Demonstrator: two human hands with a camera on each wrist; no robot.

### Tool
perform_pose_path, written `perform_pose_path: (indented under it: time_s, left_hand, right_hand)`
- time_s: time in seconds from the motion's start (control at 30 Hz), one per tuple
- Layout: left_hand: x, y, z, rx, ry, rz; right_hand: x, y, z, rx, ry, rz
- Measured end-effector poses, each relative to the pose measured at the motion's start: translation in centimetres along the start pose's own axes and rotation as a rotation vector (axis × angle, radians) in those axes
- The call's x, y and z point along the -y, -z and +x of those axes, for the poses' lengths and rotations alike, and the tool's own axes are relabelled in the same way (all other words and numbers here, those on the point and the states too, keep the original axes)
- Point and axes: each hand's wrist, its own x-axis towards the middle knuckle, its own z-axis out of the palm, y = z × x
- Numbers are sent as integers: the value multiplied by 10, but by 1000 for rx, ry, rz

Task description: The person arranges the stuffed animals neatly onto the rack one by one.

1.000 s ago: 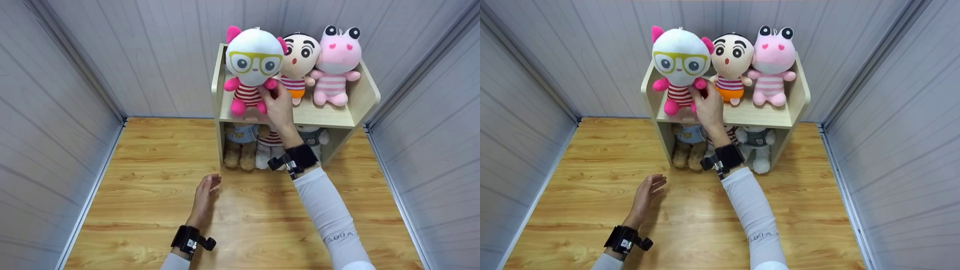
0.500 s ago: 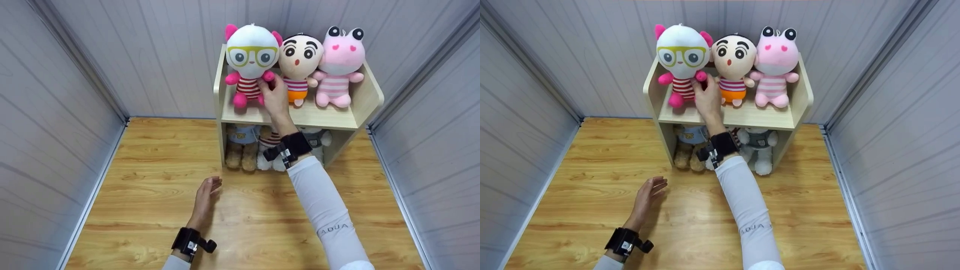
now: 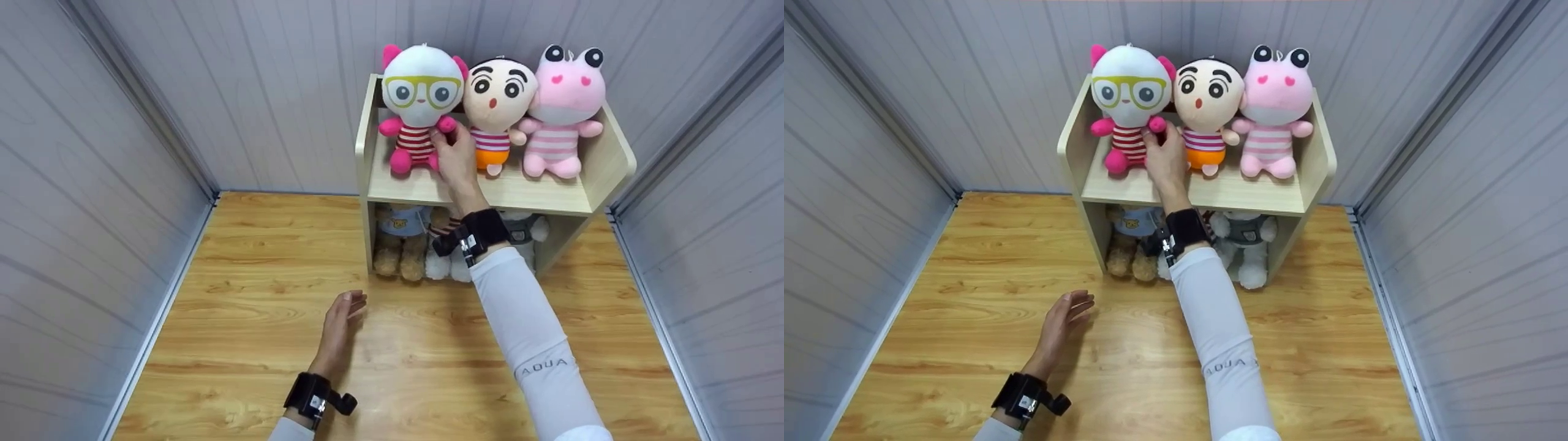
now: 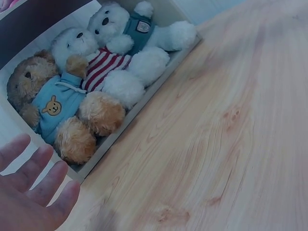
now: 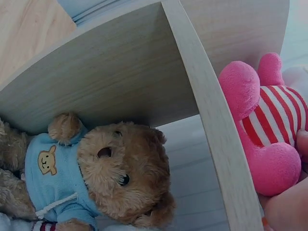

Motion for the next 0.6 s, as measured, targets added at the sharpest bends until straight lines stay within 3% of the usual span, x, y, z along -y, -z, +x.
perform_pose_path:
  time_s: [0.23,0.33,0.5,0.6]
  left_hand:
    - [-1,-2,1,5,37,-38]
    - [-2,-4,1,10,53,-51]
    - [-2,-7,5,17,16,-12]
    - [-1,-8,7,23,-7,24]
  right_hand:
    - [-2,0,3,-38,-43,75]
    - [-3,-2,5,-28,-29,49]
    - [-4,-1,8,-19,-5,-32]
    - [-4,1,2,-8,-23,-1]
